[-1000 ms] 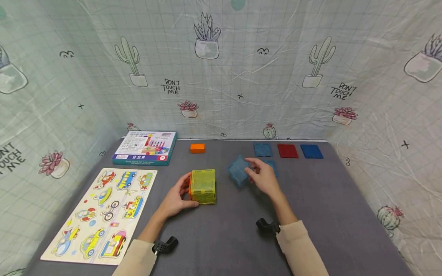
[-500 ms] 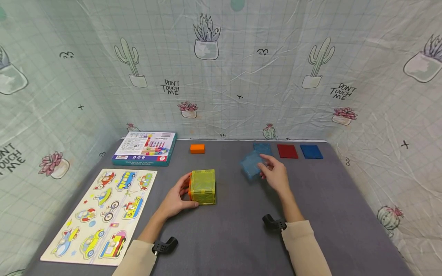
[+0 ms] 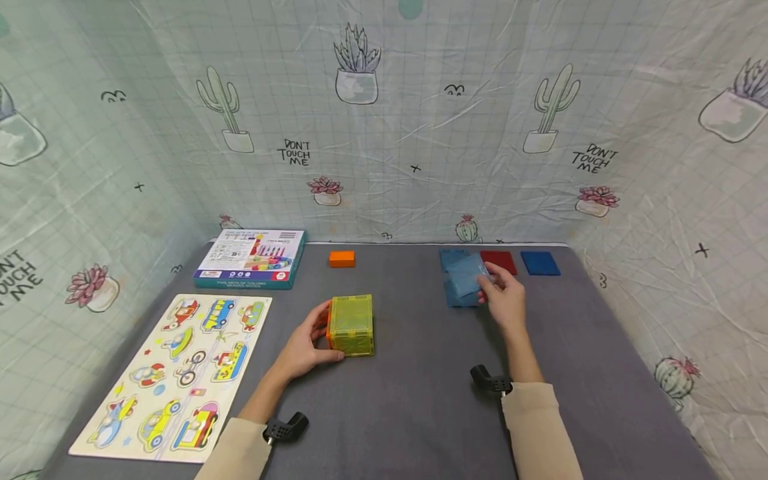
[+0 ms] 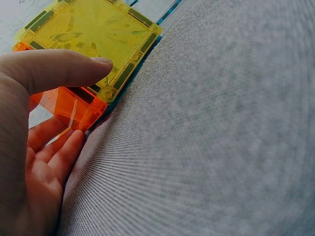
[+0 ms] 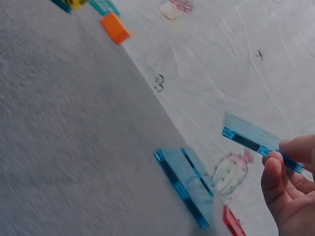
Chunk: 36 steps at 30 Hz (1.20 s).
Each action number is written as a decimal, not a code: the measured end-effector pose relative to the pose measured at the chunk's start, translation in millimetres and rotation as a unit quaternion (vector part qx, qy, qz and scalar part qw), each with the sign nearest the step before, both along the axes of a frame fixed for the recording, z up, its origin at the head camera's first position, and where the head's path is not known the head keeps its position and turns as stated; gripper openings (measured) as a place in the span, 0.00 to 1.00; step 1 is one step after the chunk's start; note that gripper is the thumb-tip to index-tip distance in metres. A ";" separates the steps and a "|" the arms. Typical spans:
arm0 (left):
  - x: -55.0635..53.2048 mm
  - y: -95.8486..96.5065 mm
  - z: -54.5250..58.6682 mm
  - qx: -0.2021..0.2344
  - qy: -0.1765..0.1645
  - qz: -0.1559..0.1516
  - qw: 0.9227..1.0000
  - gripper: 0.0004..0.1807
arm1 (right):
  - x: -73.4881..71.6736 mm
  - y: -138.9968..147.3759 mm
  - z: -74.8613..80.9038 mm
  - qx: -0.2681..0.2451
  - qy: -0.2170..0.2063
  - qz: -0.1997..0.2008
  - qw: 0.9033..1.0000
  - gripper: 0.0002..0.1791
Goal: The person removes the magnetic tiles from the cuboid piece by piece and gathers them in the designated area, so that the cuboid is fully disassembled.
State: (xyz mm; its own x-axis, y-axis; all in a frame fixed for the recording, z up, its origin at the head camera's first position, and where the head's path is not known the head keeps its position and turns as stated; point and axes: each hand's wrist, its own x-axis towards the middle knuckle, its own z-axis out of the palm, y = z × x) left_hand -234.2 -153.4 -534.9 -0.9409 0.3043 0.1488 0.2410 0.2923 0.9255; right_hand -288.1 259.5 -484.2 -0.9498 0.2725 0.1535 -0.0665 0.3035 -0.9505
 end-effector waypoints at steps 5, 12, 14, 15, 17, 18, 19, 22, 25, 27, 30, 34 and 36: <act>1.0 -0.7 0.5 -0.001 0.002 0.001 1.000 0.60 | -0.8 13.3 -0.1 -0.033 -0.014 -0.034 0.999 0.26; 1.3 -0.9 0.6 0.001 0.008 -0.002 1.000 0.60 | 0.3 35.0 -3.0 -0.087 -0.035 -0.068 0.993 0.27; 1.0 -0.8 0.3 0.002 0.008 -0.002 1.000 0.60 | 0.4 40.6 -5.5 -0.111 -0.034 -0.073 0.990 0.26; 0.9 -0.7 0.1 0.002 0.008 -0.001 1.000 0.60 | 0.5 43.2 -6.8 -0.121 -0.032 -0.075 0.989 0.26; 0.7 -0.6 -0.5 0.002 0.008 0.001 1.000 0.60 | 0.5 47.9 -9.3 -0.131 -0.029 -0.085 0.987 0.25; 0.6 -0.6 -0.7 0.001 0.008 0.001 1.000 0.60 | 0.8 49.9 -10.6 -0.126 -0.031 -0.089 0.988 0.25; 0.5 -0.6 -1.0 0.002 0.008 0.002 1.000 0.61 | 1.2 52.0 -11.7 -0.127 -0.034 -0.094 0.987 0.25; 0.7 -0.5 -0.9 0.008 0.009 0.000 1.000 0.61 | 2.3 57.7 -14.9 -0.117 -0.055 -0.112 0.985 0.25; 4.7 1.2 7.0 0.011 0.003 -0.003 1.000 0.60 | 4.0 62.5 -17.8 -0.116 -0.077 -0.118 0.983 0.26; 9.3 2.5 16.8 0.011 -0.002 -0.005 1.000 0.59 | 5.2 64.2 -19.2 -0.106 -0.086 -0.117 0.984 0.26; 15.4 4.3 31.4 0.006 -0.010 -0.007 1.000 0.58 | 6.4 66.0 -21.0 -0.094 -0.092 -0.115 0.985 0.27; 16.2 4.1 34.4 0.006 -0.010 -0.010 1.000 0.57 | 7.1 67.7 -23.2 -0.089 -0.100 -0.111 0.985 0.27; 16.1 4.1 34.5 0.006 -0.010 -0.011 1.000 0.57 | 7.3 68.4 -24.1 -0.087 -0.104 -0.110 0.985 0.27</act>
